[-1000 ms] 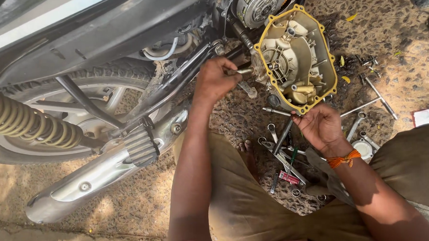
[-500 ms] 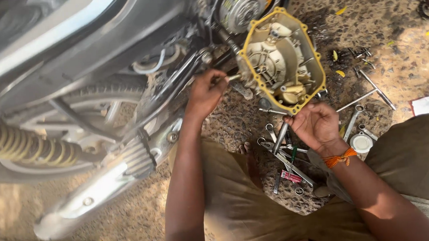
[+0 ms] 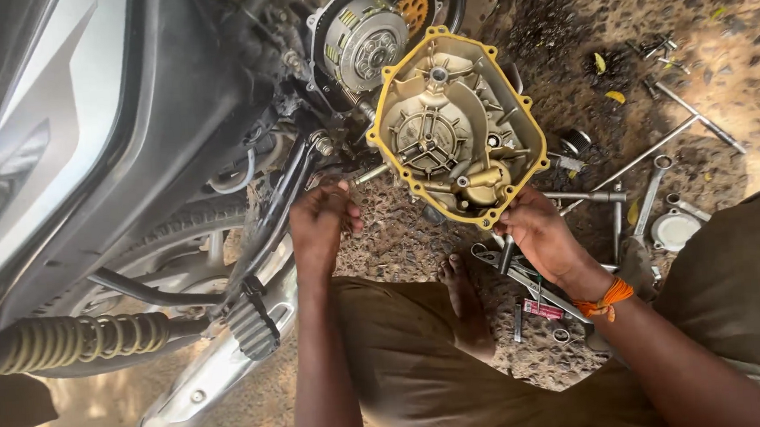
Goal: Repairing a motorcycle engine by removing and cleaning internal engine components.
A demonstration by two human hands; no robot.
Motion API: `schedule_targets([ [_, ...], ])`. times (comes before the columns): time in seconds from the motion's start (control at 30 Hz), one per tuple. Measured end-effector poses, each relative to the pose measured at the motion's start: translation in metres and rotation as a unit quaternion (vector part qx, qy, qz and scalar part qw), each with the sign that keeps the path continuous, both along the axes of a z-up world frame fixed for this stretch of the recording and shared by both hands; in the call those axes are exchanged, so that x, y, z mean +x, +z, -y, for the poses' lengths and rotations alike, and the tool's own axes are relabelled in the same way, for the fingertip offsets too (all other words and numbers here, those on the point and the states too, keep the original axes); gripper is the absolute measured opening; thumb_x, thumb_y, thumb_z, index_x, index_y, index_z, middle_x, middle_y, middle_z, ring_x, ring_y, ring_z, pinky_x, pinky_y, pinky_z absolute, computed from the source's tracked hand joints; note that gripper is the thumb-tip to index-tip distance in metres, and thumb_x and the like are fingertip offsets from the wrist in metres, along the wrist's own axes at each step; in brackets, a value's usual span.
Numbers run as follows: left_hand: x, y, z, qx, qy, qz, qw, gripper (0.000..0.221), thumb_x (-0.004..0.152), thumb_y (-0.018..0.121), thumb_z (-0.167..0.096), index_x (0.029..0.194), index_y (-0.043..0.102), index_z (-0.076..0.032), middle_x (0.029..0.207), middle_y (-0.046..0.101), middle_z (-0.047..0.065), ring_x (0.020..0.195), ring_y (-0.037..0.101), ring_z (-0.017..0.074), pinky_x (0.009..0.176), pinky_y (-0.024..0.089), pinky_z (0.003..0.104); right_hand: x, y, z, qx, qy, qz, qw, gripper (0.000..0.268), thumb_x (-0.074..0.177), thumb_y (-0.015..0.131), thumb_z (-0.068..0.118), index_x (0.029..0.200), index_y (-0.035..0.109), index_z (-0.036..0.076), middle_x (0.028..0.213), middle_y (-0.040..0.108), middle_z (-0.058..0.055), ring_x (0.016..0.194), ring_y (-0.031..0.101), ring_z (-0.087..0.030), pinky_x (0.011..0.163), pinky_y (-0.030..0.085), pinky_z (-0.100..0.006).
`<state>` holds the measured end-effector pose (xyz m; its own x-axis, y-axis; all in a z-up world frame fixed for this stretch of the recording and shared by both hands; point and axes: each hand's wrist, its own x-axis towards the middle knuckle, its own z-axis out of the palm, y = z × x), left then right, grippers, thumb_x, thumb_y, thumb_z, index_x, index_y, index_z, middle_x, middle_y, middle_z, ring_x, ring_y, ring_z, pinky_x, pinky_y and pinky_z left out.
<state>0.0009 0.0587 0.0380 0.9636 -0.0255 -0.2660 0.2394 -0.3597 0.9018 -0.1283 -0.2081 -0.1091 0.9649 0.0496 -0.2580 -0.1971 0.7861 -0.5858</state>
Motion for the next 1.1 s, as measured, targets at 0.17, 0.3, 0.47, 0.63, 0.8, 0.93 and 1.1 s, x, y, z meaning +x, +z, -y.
schedule_targets([
  [0.17,0.015,0.020,0.014,-0.006,0.043,-0.103,0.994,0.023,0.100,0.061,-0.014,0.098,0.066,0.008,0.069,0.066,0.012,0.051,0.061,0.0203,0.046,0.051,0.034,-0.001,-0.016,-0.001,-0.028,0.022,-0.006,0.999,0.034,0.090,0.054,0.003,0.124,0.056,0.004,0.100,0.063,-0.003,0.082,0.054,-0.013,0.074,0.045,-0.030],
  [0.3,0.032,0.026,0.017,-0.003,0.047,-0.168,0.985,0.023,0.097,0.057,-0.012,0.114,0.064,0.003,0.067,0.064,0.011,0.047,0.060,0.0197,0.043,0.052,0.034,-0.007,-0.049,-0.004,-0.122,0.062,-0.012,0.990,0.020,0.095,0.056,0.006,0.114,0.057,-0.001,0.093,0.056,-0.003,0.079,0.050,-0.014,0.071,0.042,-0.031],
  [0.47,0.057,0.023,0.012,0.044,0.001,-0.216,0.975,0.027,0.096,0.058,-0.011,0.118,0.065,0.001,0.067,0.064,0.011,0.045,0.060,0.0180,0.040,0.053,0.031,-0.019,-0.097,-0.009,-0.291,0.088,0.034,0.952,0.018,0.103,0.058,0.011,0.103,0.063,-0.006,0.090,0.057,-0.008,0.081,0.052,-0.017,0.075,0.045,-0.034],
  [0.63,0.064,0.013,0.009,0.002,0.028,-0.234,0.972,0.038,0.103,0.066,-0.027,0.114,0.064,0.009,0.066,0.062,0.007,0.047,0.057,0.0147,0.042,0.051,0.028,-0.005,0.010,-0.008,-0.242,0.120,-0.024,0.962,0.079,0.089,0.056,0.016,0.159,0.019,0.010,0.140,0.057,-0.006,0.110,0.057,-0.012,0.092,0.046,-0.032],
  [0.8,0.032,0.026,0.026,-0.041,0.021,-0.156,0.987,0.040,0.100,0.058,-0.030,0.118,0.062,0.006,0.069,0.064,0.008,0.051,0.062,0.0150,0.047,0.054,0.027,-0.006,0.016,-0.007,-0.217,0.089,-0.008,0.972,0.073,0.091,0.054,0.018,0.158,0.026,0.009,0.137,0.056,-0.004,0.099,0.049,-0.013,0.086,0.043,-0.031],
  [0.93,0.027,-0.041,-0.012,-0.005,-0.081,0.005,0.997,0.034,0.100,0.056,-0.011,0.131,0.060,0.002,0.082,0.067,0.009,0.062,0.061,0.0126,0.051,0.053,0.027,-0.008,0.011,-0.010,-0.224,0.081,-0.013,0.971,0.058,0.092,0.055,0.018,0.148,0.042,0.006,0.110,0.059,-0.001,0.083,0.042,-0.012,0.076,0.041,-0.030],
  [1.1,0.025,-0.028,0.025,0.024,-0.041,0.062,0.997,0.024,0.104,0.052,-0.007,0.123,0.061,0.004,0.084,0.070,0.012,0.062,0.068,0.0144,0.051,0.059,0.030,-0.004,-0.001,-0.013,-0.234,0.081,-0.008,0.969,0.049,0.093,0.056,0.019,0.139,0.043,0.007,0.086,0.050,0.002,0.074,0.041,-0.011,0.069,0.040,-0.029],
])
